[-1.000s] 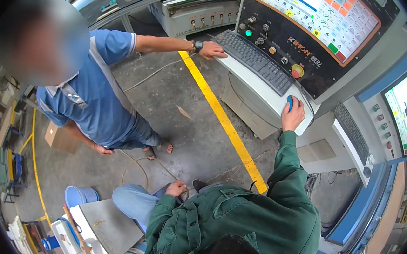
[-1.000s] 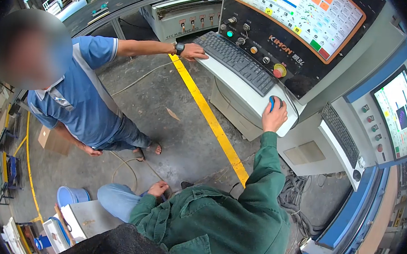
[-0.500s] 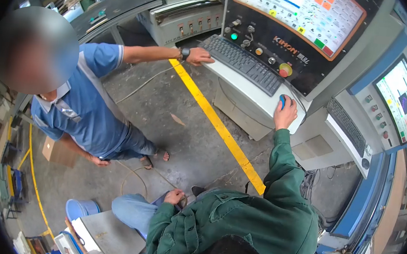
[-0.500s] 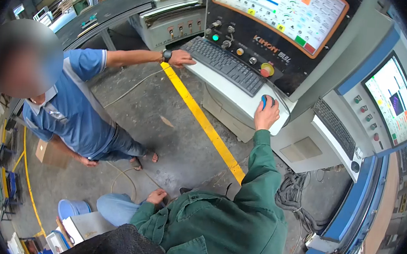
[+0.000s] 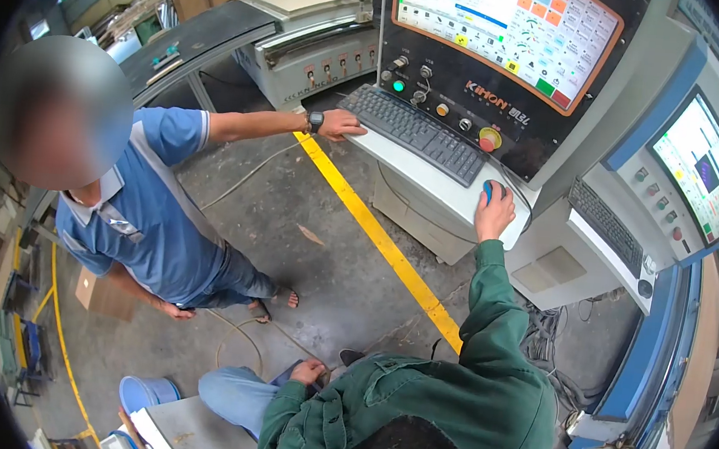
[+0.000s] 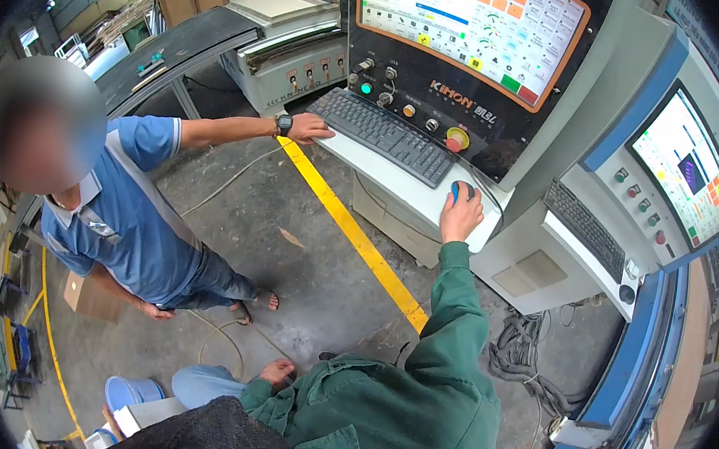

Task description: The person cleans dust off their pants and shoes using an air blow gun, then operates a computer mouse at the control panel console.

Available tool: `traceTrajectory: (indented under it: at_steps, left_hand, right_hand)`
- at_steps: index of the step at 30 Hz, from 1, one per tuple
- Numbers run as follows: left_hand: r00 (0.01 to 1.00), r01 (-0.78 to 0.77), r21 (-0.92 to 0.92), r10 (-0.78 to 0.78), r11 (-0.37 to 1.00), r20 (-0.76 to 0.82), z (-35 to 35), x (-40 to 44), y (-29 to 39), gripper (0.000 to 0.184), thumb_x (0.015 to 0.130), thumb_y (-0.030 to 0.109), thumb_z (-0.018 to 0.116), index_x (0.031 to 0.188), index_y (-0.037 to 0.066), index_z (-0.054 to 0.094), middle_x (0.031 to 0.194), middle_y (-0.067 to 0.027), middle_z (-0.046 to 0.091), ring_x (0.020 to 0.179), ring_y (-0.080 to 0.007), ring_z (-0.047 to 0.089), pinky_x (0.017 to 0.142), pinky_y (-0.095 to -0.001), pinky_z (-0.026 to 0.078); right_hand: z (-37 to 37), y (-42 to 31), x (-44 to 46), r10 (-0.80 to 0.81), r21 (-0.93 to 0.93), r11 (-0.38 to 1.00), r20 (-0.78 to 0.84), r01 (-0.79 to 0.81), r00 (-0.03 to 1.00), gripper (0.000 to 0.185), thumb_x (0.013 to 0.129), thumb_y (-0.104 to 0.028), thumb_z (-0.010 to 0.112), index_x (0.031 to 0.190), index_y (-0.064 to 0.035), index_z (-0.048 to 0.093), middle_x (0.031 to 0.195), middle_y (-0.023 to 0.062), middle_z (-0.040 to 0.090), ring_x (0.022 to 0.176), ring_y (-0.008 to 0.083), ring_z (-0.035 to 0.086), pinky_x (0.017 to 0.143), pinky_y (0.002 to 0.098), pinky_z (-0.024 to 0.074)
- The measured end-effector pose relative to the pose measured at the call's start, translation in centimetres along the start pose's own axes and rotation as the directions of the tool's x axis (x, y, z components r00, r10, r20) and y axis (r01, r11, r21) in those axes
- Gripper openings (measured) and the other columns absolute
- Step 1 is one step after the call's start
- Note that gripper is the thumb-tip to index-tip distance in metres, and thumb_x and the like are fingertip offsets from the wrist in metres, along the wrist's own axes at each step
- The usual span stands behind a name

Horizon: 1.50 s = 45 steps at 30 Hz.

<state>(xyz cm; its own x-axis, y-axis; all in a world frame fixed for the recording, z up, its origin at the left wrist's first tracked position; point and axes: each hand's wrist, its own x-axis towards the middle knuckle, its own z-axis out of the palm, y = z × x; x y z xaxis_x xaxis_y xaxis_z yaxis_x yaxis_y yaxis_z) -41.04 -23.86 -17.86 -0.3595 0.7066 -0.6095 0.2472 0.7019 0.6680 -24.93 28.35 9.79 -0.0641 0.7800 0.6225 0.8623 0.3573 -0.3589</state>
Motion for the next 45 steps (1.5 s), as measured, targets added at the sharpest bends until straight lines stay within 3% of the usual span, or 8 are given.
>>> traceTrajectory:
  at_steps: [5, 18, 20, 27, 29, 32, 45]
  left_hand:
    - [0.996, 0.088, 0.010, -0.088, 0.996, -0.031, -0.5, -0.9, 1.9, 0.035, 0.079, 0.032, 0.058, 0.101, 0.005, 0.058, 0.094, -0.0108, 0.062, 0.089, -0.0219, 0.058, 0.078, -0.0325, 0.045]
    - [0.997, 0.064, -0.011, -0.064, 0.998, -0.049, -0.2, 0.3, 1.1, 0.032, 0.080, 0.031, 0.057, 0.100, 0.005, 0.058, 0.091, -0.0095, 0.062, 0.086, -0.0210, 0.058, 0.076, -0.0327, 0.045]
    - [0.996, -0.020, 0.009, 0.021, 1.000, -0.082, 0.1, 0.7, 0.4, 0.032, 0.080, 0.030, 0.057, 0.100, 0.006, 0.058, 0.086, -0.0077, 0.062, 0.076, -0.0184, 0.058, 0.069, -0.0316, 0.046]
    - [0.998, 0.002, -0.048, -0.005, 0.999, -0.063, 0.8, 1.9, -1.5, 0.032, 0.080, 0.030, 0.058, 0.101, 0.006, 0.057, 0.076, -0.0030, 0.060, 0.058, -0.0117, 0.051, 0.055, -0.0275, 0.045]
    - [0.995, 0.093, -0.087, -0.096, 0.992, -0.023, 0.8, 1.8, -1.3, 0.039, 0.078, 0.042, 0.055, 0.100, 0.010, 0.060, 0.095, -0.0137, 0.061, 0.090, -0.0285, 0.058, 0.079, -0.0354, 0.044]
    - [0.998, 0.035, -0.060, -0.038, 0.998, -0.051, 0.5, 1.2, -0.7, 0.040, 0.078, 0.042, 0.055, 0.100, 0.010, 0.060, 0.095, -0.0138, 0.061, 0.090, -0.0285, 0.058, 0.078, -0.0357, 0.045]
    - [0.995, 0.088, -0.003, -0.088, 0.996, -0.043, -0.4, 0.3, 1.2, 0.043, 0.077, 0.043, 0.055, 0.103, 0.009, 0.058, 0.097, -0.0141, 0.061, 0.092, -0.0289, 0.057, 0.080, -0.0360, 0.044]
  right_hand:
    - [0.5, -0.2, 0.4, 0.034, -0.011, 0.999, 0.018, -0.034, 0.999, 0.036, 0.076, -0.022, 0.058, 0.111, -0.0202, 0.050, 0.117, 0.0161, 0.042, 0.098, 0.0327, 0.045, 0.082, 0.0434, 0.0337]
    - [0.4, -0.5, 0.1, 0.051, -0.018, 0.999, -0.017, -0.051, 0.999, 0.035, 0.077, -0.020, 0.057, 0.111, -0.0197, 0.049, 0.117, 0.0178, 0.042, 0.100, 0.0339, 0.045, 0.083, 0.0444, 0.0334]
    - [0.5, -0.3, 0.1, 0.037, -0.022, 0.999, -0.023, -0.037, 0.999, 0.035, 0.077, -0.020, 0.057, 0.110, -0.0194, 0.049, 0.117, 0.0176, 0.042, 0.100, 0.0338, 0.045, 0.082, 0.0445, 0.0337]
    - [0.3, -0.5, 0.3, 0.061, -0.025, 0.998, -0.002, -0.061, 0.998, 0.034, 0.076, -0.021, 0.057, 0.110, -0.0190, 0.051, 0.116, 0.0157, 0.043, 0.101, 0.0332, 0.045, 0.084, 0.0446, 0.0338]
    - [0.3, -0.5, 0.2, 0.066, -0.016, 0.998, -0.002, -0.066, 0.998, 0.034, 0.077, -0.021, 0.057, 0.110, -0.0191, 0.050, 0.117, 0.0158, 0.043, 0.101, 0.0333, 0.045, 0.084, 0.0445, 0.0338]
    - [0.5, -0.4, 0.2, 0.036, -0.024, 0.999, -0.033, -0.037, 0.999, 0.035, 0.076, -0.020, 0.058, 0.110, -0.0194, 0.050, 0.117, 0.0171, 0.042, 0.099, 0.0336, 0.045, 0.083, 0.0441, 0.0337]
    - [0.5, -0.5, 0.3, 0.054, -0.035, 0.998, -0.004, -0.054, 0.999, 0.036, 0.076, -0.020, 0.058, 0.111, -0.0198, 0.049, 0.118, 0.0173, 0.041, 0.100, 0.0333, 0.045, 0.083, 0.0436, 0.0339]
